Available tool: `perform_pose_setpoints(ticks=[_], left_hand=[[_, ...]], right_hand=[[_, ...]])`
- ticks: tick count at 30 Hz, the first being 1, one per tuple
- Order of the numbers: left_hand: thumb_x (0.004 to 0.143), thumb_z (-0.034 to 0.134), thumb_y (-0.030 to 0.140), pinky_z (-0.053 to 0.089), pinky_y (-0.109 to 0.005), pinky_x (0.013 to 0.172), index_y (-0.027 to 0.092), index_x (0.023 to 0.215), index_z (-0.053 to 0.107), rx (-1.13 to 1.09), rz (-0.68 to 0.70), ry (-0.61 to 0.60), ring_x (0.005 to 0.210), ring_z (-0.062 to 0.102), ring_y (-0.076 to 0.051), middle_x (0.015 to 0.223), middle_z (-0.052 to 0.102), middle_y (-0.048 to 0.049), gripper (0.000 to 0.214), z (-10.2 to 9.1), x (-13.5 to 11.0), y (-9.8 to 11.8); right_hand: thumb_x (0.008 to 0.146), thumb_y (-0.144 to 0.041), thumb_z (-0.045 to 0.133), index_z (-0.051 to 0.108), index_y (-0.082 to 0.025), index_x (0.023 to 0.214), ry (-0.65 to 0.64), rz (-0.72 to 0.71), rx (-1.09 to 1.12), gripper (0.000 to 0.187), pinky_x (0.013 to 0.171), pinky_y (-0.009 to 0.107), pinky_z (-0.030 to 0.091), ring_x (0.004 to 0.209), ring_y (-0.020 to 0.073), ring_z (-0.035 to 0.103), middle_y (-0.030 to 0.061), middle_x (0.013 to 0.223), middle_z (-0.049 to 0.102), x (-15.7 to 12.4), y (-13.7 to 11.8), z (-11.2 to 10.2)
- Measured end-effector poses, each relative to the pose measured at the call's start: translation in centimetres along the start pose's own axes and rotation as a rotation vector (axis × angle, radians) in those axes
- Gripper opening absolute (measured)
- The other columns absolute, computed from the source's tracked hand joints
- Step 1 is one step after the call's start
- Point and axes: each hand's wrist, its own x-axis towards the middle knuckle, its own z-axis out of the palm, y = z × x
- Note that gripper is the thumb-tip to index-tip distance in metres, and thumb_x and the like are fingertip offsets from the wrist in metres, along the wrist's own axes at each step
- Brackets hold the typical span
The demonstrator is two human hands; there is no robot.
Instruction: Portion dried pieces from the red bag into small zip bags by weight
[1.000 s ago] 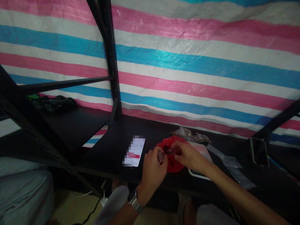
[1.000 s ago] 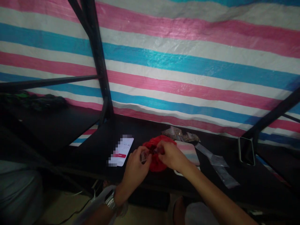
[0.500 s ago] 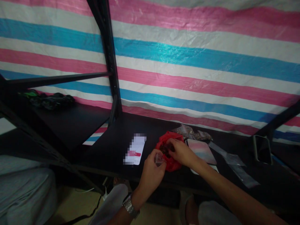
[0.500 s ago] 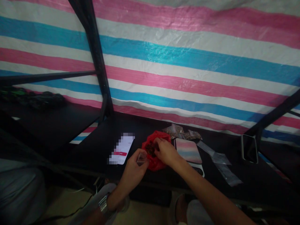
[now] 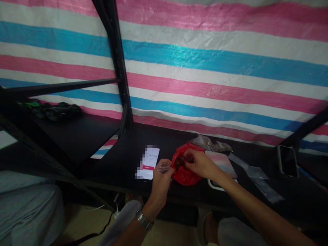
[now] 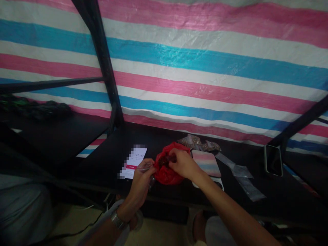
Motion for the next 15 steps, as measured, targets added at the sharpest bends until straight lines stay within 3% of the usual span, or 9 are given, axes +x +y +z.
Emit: perform_pose_setpoints(ticks=[6, 15], left_hand=[[0.058, 0.068, 0.022, 0.041, -0.022, 0.058, 0.021, 0.080, 0.064, -0.007, 0.003, 0.018, 0.066, 0.054, -0.013, 0.071, 0.059, 0.0043, 0.022, 0.2, 0.2, 0.0], [0.058, 0.070, 0.028, 0.041, -0.022, 0.059, 0.021, 0.081, 0.060, -0.058, 0.017, 0.009, 0.064, 0.053, -0.011, 0.073, 0.058, 0.0053, 0.027, 0.1, 1.0, 0.5]], right_hand=[[0.078, -0.004, 0.069, 0.070, -0.018, 0.098, -0.001, 0.062, 0.030, 0.025, 0.078, 0.032, 0.048, 0.090, 0.0254, 0.074, 0.0097, 0.095, 0.079, -0.2, -0.5, 1.1], [0.083, -0.009, 0.068, 0.072, -0.016, 0.099, 0.006, 0.181, 0.278, 0.018, 0.080, 0.031, 0.053, 0.090, 0.0211, 0.073, 0.0088, 0.099, 0.079, 1.3, 0.4, 2.7]])
